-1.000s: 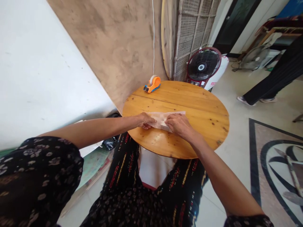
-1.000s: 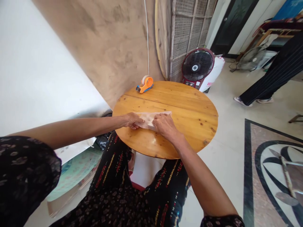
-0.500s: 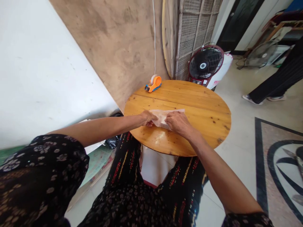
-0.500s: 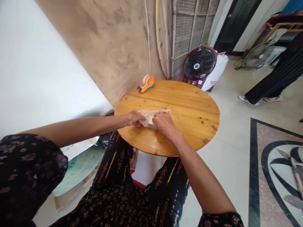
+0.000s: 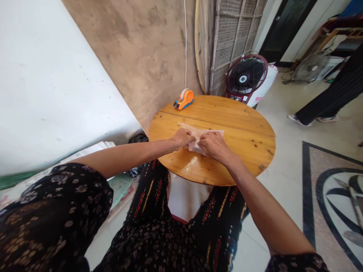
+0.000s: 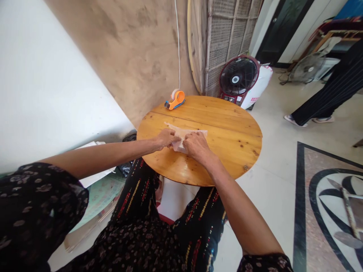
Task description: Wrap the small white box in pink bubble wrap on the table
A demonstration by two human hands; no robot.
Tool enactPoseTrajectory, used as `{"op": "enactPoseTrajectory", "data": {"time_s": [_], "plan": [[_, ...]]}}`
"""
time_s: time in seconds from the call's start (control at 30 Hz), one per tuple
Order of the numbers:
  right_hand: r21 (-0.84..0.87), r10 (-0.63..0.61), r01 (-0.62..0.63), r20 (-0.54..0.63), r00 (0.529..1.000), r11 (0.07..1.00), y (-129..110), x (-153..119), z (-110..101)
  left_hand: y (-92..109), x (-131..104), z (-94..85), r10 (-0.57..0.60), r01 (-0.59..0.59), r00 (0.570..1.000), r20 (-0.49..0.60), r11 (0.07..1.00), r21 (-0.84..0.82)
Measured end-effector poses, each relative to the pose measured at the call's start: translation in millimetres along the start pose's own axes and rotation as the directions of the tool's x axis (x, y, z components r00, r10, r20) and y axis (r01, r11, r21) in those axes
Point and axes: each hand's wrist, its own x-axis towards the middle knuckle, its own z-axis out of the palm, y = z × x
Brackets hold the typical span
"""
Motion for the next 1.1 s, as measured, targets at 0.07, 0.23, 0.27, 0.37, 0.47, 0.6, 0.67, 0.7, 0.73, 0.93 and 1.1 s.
{"op": "enactPoseTrajectory", "data": {"time_s": [0.07, 0.23, 0.27, 0.37, 0.47, 0.6, 0.67, 0.7, 0.73, 0.93, 1.1], "plan": [[0.027, -0.005, 0.005, -0.007, 1.000, 1.000, 2, 0, 1, 2, 1, 2.5, 0.018, -0.018, 1.000, 0.011, 1.000, 0.020], [0.082, -0.003, 0.004, -0.014, 1.000, 0.997, 7, 0, 4, 2, 4, 6.1, 0.050, -0.053, 0.997, 0.051, 0.997, 0.052], [0.086, -0.004, 0.005, -0.015, 1.000, 0.996, 7, 0, 5, 2, 5, 6.0, 0.056, -0.059, 0.997, 0.057, 0.997, 0.056], [0.101, -0.005, 0.008, -0.030, 1.000, 0.995, 8, 0, 5, 1, 9, 4.5, 0.067, -0.071, 0.996, 0.065, 0.995, 0.068], [0.116, 0.000, 0.005, -0.041, 0.999, 0.993, 7, 0, 6, 2, 13, 3.3, 0.083, -0.090, 0.992, 0.094, 0.993, 0.073], [0.123, 0.014, -0.008, -0.053, 0.998, 0.992, 6, -2, 7, 6, 14, 4.6, 0.108, -0.118, 0.984, 0.143, 0.991, 0.059], [0.120, 0.021, -0.012, -0.068, 0.997, 0.993, 6, -2, 9, 7, 13, 5.4, 0.091, -0.103, 0.982, 0.166, 0.993, 0.061], [0.117, 0.020, -0.011, -0.076, 0.997, 0.993, 6, -2, 10, 8, 12, 5.4, 0.083, -0.096, 0.981, 0.176, 0.993, 0.069], [0.116, 0.018, -0.008, -0.085, 0.996, 0.993, 6, -2, 11, 10, 11, 5.0, 0.078, -0.094, 0.980, 0.185, 0.992, 0.079], [0.190, 0.006, 0.025, -0.160, 0.987, 0.981, 11, -4, 14, 20, 0, -5.3, 0.051, -0.077, 0.958, 0.283, 0.994, 0.079], [0.215, 0.080, -0.042, -0.168, 0.983, 0.976, 11, -6, 13, 19, -3, -13.1, 0.057, -0.059, 0.928, 0.368, 0.998, -0.004]]}}
